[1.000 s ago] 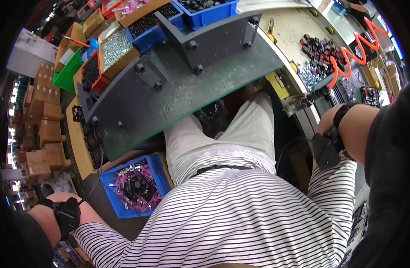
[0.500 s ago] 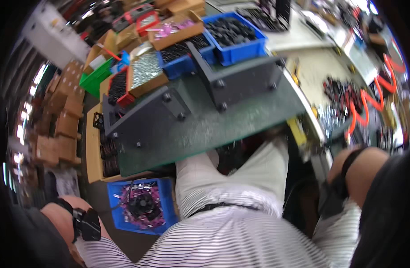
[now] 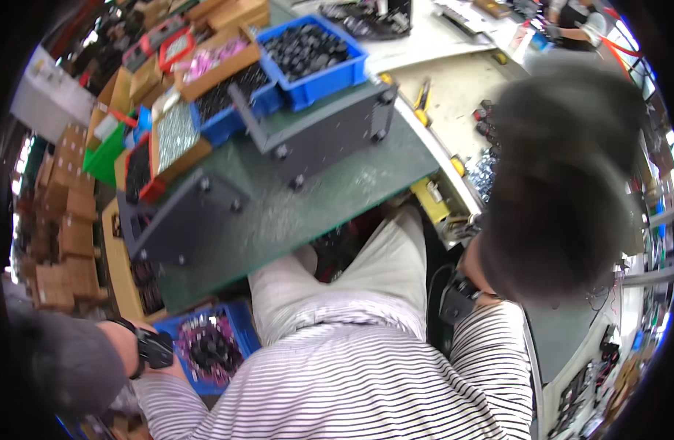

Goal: Assembling components of a power supply or inverter unit using an air-powered screwdriver.

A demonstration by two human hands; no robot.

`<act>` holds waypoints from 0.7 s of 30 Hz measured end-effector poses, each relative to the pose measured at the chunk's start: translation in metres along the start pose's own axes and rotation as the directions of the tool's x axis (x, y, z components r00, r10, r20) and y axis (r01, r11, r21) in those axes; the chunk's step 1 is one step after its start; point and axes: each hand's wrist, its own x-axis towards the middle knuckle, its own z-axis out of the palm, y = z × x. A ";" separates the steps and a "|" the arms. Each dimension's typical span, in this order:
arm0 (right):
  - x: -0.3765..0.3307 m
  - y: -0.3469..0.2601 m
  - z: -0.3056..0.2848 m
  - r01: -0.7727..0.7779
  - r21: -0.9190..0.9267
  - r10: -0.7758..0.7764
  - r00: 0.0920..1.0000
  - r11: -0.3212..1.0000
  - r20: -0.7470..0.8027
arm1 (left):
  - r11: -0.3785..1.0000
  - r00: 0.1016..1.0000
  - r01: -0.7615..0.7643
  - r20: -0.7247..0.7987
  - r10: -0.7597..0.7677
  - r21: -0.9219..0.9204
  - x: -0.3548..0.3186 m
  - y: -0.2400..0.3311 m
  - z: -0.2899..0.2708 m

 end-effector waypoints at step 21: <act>-0.076 0.075 0.019 -0.426 -0.062 0.400 0.884 0.903 -0.239 | -0.200 -0.154 0.951 0.922 0.355 0.235 -0.136 0.078 0.130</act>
